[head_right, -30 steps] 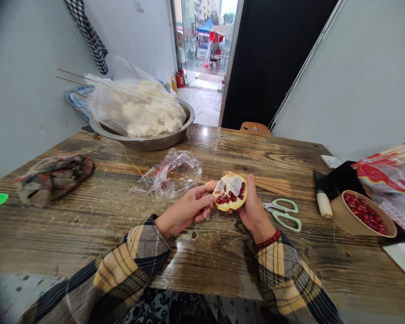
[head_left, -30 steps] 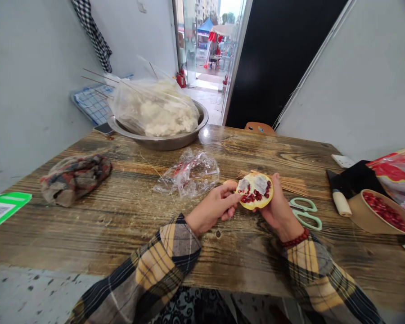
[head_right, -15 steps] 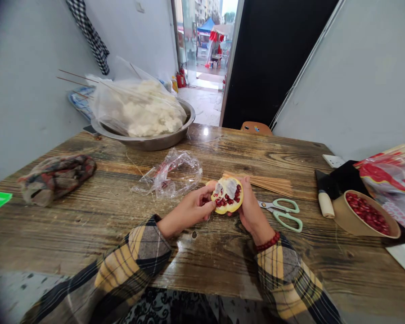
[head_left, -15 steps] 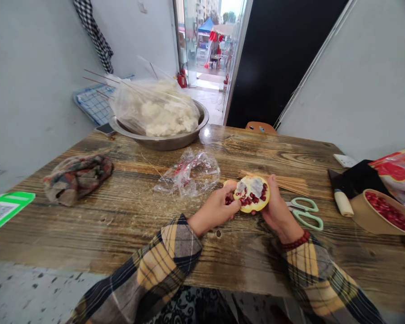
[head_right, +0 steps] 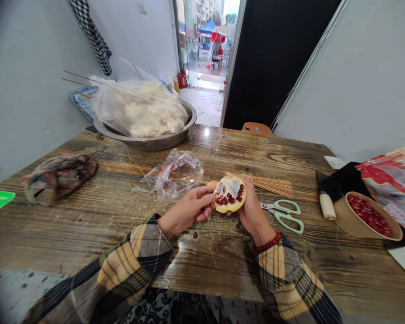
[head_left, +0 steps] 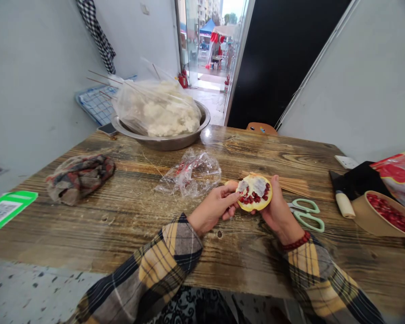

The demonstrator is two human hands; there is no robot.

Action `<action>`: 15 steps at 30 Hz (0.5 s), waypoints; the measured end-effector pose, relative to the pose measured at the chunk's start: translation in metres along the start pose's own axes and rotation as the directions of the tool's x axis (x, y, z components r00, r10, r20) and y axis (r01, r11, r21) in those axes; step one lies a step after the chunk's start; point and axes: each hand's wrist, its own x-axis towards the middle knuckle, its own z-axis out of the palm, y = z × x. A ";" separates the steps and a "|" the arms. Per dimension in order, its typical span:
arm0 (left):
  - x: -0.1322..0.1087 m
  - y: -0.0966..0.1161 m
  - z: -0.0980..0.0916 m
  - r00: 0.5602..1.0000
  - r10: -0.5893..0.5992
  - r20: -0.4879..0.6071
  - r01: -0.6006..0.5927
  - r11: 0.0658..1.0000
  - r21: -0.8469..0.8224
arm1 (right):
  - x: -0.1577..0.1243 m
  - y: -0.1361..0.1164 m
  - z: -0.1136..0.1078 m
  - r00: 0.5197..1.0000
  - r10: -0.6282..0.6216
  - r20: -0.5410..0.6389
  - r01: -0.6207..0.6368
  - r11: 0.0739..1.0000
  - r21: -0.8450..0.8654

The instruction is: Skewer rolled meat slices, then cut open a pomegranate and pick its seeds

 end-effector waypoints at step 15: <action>-0.004 0.006 0.008 0.990 0.096 -0.108 -0.081 0.987 0.137 | -0.005 0.003 0.006 0.990 -0.139 0.029 0.139 0.990 -0.022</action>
